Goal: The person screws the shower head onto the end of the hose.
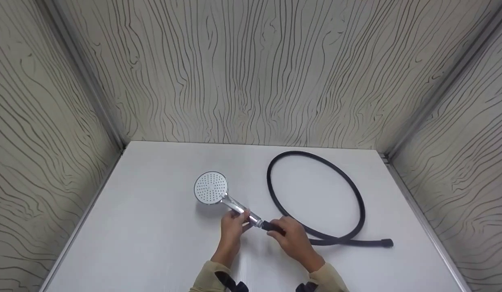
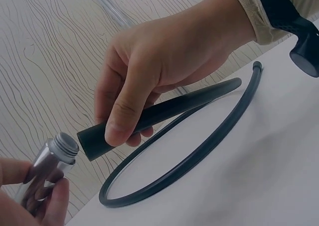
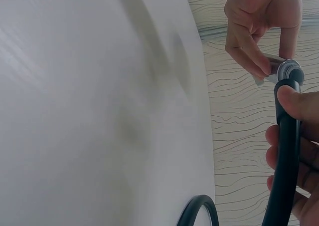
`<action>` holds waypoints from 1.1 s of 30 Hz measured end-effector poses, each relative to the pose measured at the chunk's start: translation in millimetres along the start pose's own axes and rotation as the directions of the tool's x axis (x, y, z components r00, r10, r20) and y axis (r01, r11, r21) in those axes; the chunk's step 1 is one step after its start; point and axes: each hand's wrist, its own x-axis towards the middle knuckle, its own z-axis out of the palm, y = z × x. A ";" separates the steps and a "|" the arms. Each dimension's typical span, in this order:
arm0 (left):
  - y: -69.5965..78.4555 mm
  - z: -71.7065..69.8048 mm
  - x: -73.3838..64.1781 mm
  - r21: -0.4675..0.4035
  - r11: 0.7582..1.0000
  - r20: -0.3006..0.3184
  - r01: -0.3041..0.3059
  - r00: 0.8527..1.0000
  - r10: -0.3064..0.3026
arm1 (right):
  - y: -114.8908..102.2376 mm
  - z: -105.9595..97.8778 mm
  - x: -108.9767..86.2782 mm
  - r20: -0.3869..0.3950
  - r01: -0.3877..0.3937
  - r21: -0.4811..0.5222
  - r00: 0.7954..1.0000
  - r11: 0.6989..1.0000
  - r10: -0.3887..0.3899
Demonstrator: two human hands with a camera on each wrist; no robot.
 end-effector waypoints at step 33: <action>0.4 -0.3 -0.2 -0.035 0.999 0.015 -0.016 1.000 0.017 | -4.5 1.5 3.8 0.001 -0.002 0.016 1.000 1.000 0.002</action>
